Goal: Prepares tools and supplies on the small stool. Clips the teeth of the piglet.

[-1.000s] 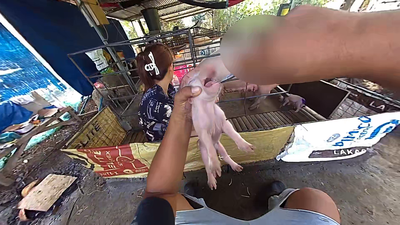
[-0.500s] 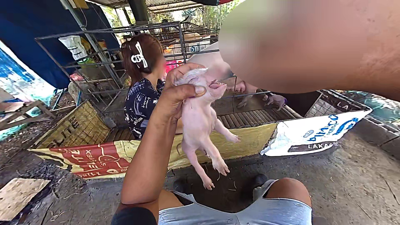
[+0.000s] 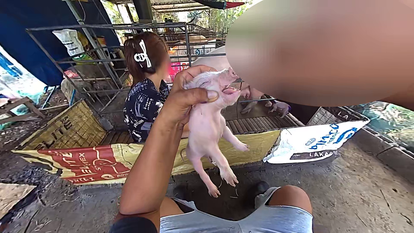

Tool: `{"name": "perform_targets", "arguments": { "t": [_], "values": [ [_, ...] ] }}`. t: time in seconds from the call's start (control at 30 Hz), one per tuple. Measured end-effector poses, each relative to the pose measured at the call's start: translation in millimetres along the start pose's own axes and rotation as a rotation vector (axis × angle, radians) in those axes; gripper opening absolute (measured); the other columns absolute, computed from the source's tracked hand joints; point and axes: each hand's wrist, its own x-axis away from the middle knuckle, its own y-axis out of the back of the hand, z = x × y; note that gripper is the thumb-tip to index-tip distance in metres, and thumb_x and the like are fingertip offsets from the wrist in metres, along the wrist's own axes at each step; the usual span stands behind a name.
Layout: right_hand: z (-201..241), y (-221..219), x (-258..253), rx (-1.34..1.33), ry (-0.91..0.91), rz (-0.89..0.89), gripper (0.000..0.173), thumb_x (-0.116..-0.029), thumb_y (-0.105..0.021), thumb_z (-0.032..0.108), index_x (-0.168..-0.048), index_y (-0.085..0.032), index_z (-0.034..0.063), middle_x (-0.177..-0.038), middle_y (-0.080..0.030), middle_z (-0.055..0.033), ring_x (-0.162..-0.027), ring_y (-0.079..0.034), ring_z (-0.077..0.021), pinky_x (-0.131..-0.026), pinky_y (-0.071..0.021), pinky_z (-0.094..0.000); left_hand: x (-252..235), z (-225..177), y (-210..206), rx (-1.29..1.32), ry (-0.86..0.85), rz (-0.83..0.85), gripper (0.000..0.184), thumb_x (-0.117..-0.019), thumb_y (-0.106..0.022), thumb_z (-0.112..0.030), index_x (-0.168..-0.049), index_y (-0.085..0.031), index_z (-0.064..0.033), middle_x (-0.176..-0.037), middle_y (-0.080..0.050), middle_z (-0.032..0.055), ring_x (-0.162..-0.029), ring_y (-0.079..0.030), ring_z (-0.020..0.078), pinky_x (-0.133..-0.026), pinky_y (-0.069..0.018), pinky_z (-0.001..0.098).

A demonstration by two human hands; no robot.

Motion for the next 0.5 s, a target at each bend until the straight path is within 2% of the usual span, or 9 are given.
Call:
{"name": "perform_targets", "arguments": {
  "t": [0.5],
  "values": [
    [-5.3, -2.3, -3.3, -0.059, 0.04, -0.022, 0.02, -0.0941, -0.029, -0.012, -0.104, -0.045, -0.0105, -0.081, -0.047, -0.0254, -0.06, -0.051, -0.0441, -0.046, -0.0356, -0.0512, 0.9, -5.1, -5.6, -0.009, 0.017, 0.014, 0.032, -0.079, -0.072, -0.002, -0.11, -0.066, 0.0009, -0.093, -0.073, 0.0082, -0.082, -0.071, 0.0128, -0.077, -0.0615, 0.0292]
  ]
}}
